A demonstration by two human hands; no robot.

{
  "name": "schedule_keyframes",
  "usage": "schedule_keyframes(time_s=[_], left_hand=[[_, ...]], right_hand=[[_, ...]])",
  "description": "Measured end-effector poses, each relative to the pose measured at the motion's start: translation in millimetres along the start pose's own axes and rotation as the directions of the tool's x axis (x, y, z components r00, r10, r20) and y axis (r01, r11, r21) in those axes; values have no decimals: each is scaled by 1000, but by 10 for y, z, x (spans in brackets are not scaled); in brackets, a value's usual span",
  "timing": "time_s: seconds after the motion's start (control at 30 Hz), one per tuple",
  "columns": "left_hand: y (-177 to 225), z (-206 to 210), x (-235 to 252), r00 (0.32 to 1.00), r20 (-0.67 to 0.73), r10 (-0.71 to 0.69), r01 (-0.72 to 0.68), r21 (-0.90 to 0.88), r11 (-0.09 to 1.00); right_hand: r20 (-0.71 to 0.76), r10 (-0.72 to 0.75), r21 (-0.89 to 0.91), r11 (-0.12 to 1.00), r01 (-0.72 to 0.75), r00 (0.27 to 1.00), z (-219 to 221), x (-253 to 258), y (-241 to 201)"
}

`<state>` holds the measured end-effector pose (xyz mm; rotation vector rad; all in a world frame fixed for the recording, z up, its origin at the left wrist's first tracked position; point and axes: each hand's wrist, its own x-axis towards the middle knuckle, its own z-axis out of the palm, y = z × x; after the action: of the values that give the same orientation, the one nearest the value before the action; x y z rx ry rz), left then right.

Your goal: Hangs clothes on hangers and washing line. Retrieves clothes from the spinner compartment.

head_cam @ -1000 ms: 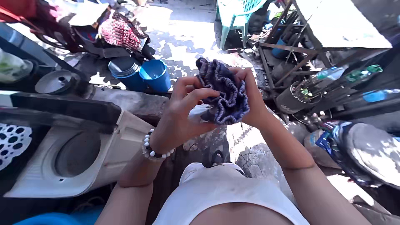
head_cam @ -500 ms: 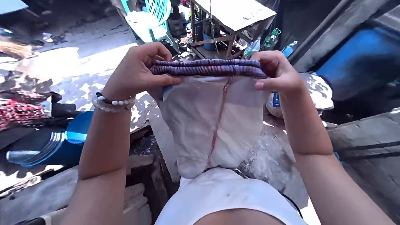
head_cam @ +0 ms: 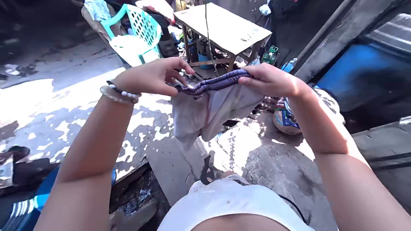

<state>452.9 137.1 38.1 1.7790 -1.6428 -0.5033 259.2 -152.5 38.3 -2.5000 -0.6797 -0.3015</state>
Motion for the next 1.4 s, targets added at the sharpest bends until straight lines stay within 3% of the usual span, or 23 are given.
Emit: schedule_keyframes(time_s=[0.07,0.13,0.2,0.23,0.27,0.37,0.4,0.47,0.53,0.57,0.63,0.7,0.8,0.87,0.97,1.13,1.27,1.4], left_hand=[[-218,135,404,992,58,111,-100,-171,980],[-346,137,724,975,-4,221,-210,-319,924],[-427,-114,913,958,-109,266,-288,-370,883],[-478,-300,968,940,-176,293,-339,-366,867],[-524,-498,1011,908,-255,332,-408,-357,841],[-559,-948,973,741,-530,412,-630,-337,700],[-533,-1114,911,683,-604,411,-684,-328,652],[-480,-1448,753,622,-643,447,-719,-242,652],[-589,-1622,598,652,-561,510,-627,-21,779],[-592,-1668,566,686,-520,509,-530,122,839],[-538,-1684,619,747,-440,498,-255,502,827],[-528,-1652,780,791,-359,496,-83,739,668],[-466,-1638,1089,826,-302,476,13,854,519],[-426,-1658,1307,854,-286,436,66,888,454],[-404,-1759,1567,881,-285,377,79,876,476],[-365,-2027,1799,879,-253,404,9,856,517],[-186,-2066,1866,894,-340,291,114,802,587],[4,-2101,1911,863,-439,250,204,756,622]], right_hand=[[-81,-71,65,995,76,994,-105,389,56],[-141,-79,96,991,93,987,-239,700,205],[-88,-33,146,988,46,996,-483,852,422],[17,10,188,982,-14,1000,-604,859,541],[164,56,234,968,-94,985,-678,840,673],[522,196,246,897,-366,830,-485,684,1215],[526,239,250,874,-417,816,-459,660,1411],[363,282,329,853,-405,888,-675,734,1711],[34,243,383,893,-237,969,-979,897,1924],[-170,225,324,932,-161,959,-1144,1037,2002],[-560,175,47,983,-179,810,-1543,1403,2150],[-764,101,-205,898,-388,637,-2035,1755,2180],[-820,168,-295,696,-655,548,-2759,2278,2093],[-795,252,-339,569,-749,551,-3081,2606,2093],[-744,306,-458,412,-788,593,-3295,2923,2199],[-736,331,-458,400,-794,591,-3473,2966,2421],[-733,321,-444,442,-779,600,-3582,2958,2416],[-739,278,-445,482,-755,613,-3708,3074,2090]])
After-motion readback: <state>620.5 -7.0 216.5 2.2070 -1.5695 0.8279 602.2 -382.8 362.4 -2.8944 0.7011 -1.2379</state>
